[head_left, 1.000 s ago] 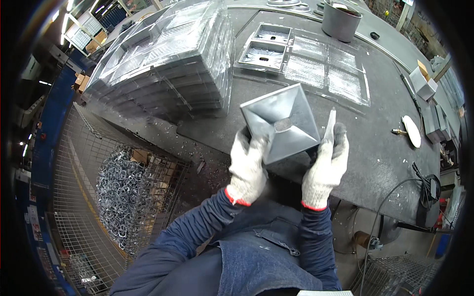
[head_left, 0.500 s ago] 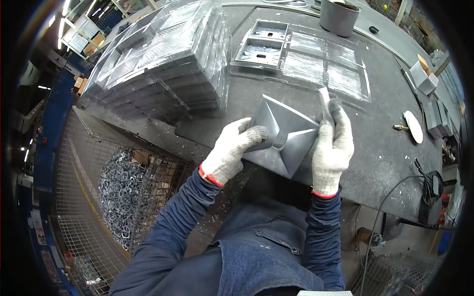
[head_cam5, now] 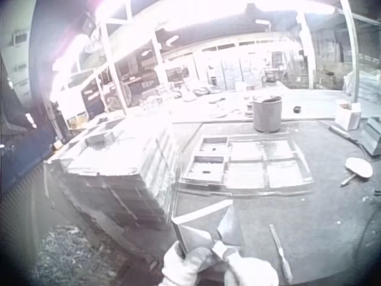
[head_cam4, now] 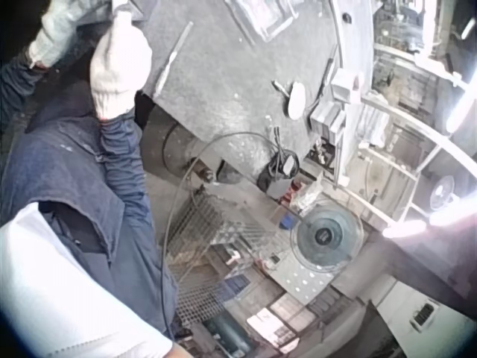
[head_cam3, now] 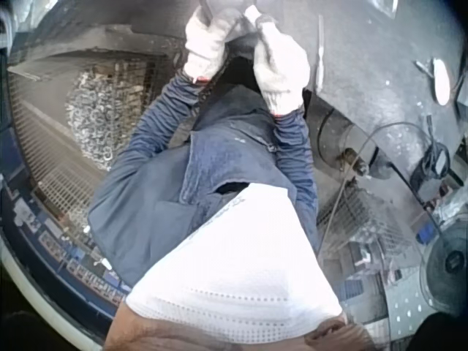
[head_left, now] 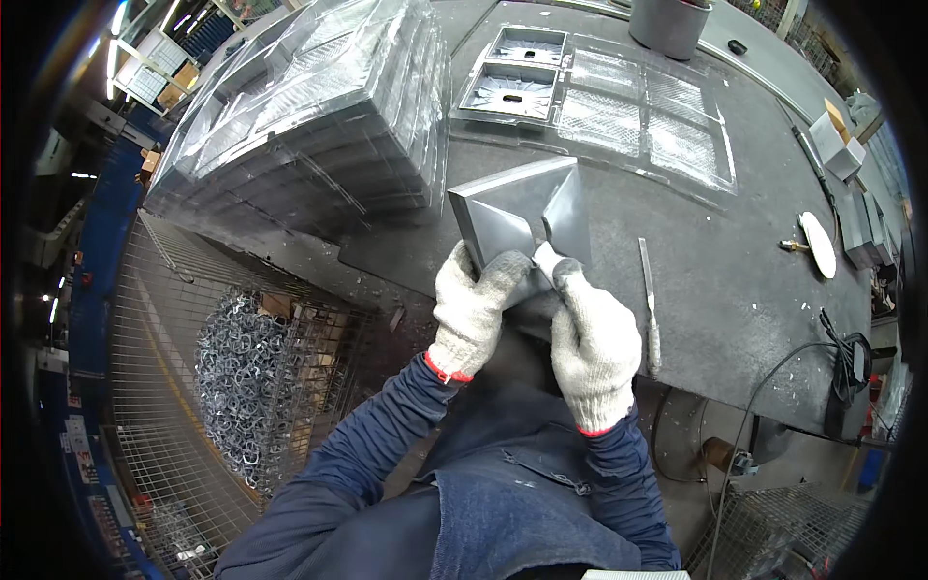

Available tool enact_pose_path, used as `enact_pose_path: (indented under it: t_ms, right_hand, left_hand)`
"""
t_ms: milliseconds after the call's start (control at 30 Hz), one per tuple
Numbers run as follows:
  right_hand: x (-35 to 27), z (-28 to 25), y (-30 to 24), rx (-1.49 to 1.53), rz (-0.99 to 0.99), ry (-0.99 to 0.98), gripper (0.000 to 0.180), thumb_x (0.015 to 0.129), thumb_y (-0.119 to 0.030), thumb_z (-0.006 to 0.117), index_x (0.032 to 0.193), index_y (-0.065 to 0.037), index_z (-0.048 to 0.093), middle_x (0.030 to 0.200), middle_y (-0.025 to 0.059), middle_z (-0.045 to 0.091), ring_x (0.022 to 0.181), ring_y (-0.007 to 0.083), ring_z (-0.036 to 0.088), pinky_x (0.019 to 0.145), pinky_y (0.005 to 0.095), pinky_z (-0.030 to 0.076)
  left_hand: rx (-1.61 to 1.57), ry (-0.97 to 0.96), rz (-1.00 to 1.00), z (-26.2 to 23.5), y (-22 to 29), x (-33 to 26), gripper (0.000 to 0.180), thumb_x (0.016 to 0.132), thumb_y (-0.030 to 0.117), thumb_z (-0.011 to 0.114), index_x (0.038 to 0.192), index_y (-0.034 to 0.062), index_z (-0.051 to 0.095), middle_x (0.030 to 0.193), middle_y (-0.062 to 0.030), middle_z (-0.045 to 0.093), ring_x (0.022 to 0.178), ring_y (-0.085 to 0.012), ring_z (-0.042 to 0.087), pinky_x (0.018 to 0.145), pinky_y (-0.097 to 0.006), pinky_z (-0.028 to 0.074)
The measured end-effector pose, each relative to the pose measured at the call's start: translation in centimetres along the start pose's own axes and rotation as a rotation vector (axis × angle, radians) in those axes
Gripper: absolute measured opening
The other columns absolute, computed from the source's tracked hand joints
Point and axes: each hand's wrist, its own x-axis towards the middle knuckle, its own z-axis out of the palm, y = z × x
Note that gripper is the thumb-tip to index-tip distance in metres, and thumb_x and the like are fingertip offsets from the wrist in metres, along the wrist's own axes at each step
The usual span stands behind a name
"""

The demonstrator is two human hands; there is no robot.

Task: The person files and deburrs the edges of a metal component using a hand file.

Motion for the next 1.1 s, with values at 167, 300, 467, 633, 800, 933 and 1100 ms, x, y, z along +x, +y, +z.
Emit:
enact_pose_path:
  t_ms: [167,300,467,633,800,933,1100]
  right_hand:
    - [0.4,0.2,0.1,-0.002,0.001,0.033,0.047,0.09,0.003,0.075,0.137,-0.006,0.075,0.087,0.0154,0.071,0.078,0.0369,0.072,0.072,0.0471,0.058]
    - [-0.5,0.3,-0.8,0.034,0.111,0.03,0.044,0.093,0.013,0.071,0.135,0.002,0.075,0.115,0.0211,0.08,0.105,0.0353,0.079,0.094,0.0405,0.061]
    - [1.7,1.0,-0.9,-0.058,-0.02,-0.004,0.058,0.089,0.01,0.073,0.146,-0.004,0.068,0.104,0.0202,0.076,0.092,0.0386,0.076,0.081,0.045,0.06]
    - [0.7,0.3,-0.7,-0.157,-0.008,-0.127,0.063,0.093,-0.001,0.074,0.154,-0.012,0.064,0.097,0.0119,0.073,0.079,0.033,0.071,0.072,0.0436,0.058]
    - [2.2,0.1,-1.9,-0.293,-0.011,-0.111,0.057,0.091,0.0,0.074,0.146,-0.012,0.068,0.097,0.0119,0.073,0.08,0.0328,0.073,0.072,0.0434,0.058]
    - [1.4,1.0,-1.7,-0.275,0.041,-0.131,0.052,0.09,0.0,0.075,0.141,-0.01,0.07,0.101,0.0133,0.073,0.087,0.0346,0.074,0.076,0.0438,0.06]
    - [-1.3,0.6,-1.5,-0.234,0.033,-0.058,0.056,0.091,-0.004,0.077,0.146,-0.011,0.07,0.094,0.0107,0.072,0.074,0.0313,0.07,0.068,0.0425,0.057]
  left_hand:
    - [-0.022,-0.035,-0.009,-0.3,0.2,-0.2,0.037,0.1,0.007,0.081,0.132,-0.0037,0.066,0.12,-0.012,0.077,0.106,-0.0189,0.076,0.094,-0.034,0.065]
    - [0.043,-0.053,-0.007,-0.5,0.4,0.0,0.039,0.099,0.007,0.082,0.134,-0.0037,0.066,0.118,-0.0123,0.078,0.105,-0.0188,0.077,0.093,-0.035,0.065]
    - [0.048,-0.025,-0.034,0.0,0.4,-0.6,0.041,0.098,0.005,0.083,0.134,-0.0043,0.065,0.119,-0.0133,0.078,0.105,-0.0194,0.077,0.092,-0.033,0.065]
    - [0.034,-0.008,-0.08,-0.2,0.2,-0.4,0.041,0.097,0.003,0.083,0.134,-0.0028,0.066,0.12,-0.0138,0.078,0.106,-0.0194,0.077,0.094,-0.033,0.063]
    - [0.217,-0.043,0.069,-0.4,-0.4,-1.1,0.049,0.093,0.008,0.087,0.136,-0.0019,0.066,0.122,-0.0116,0.077,0.107,-0.0185,0.073,0.095,-0.035,0.061]
    - [0.231,-0.018,0.014,-0.3,0.2,-0.6,0.044,0.095,0.012,0.088,0.132,-0.0016,0.069,0.12,-0.0113,0.078,0.105,-0.0175,0.074,0.093,-0.034,0.061]
    - [0.3,-0.1,0.094,-0.6,-0.4,-1.9,0.043,0.094,0.009,0.09,0.131,-0.0012,0.071,0.123,-0.0111,0.079,0.11,-0.0175,0.075,0.097,-0.035,0.061]
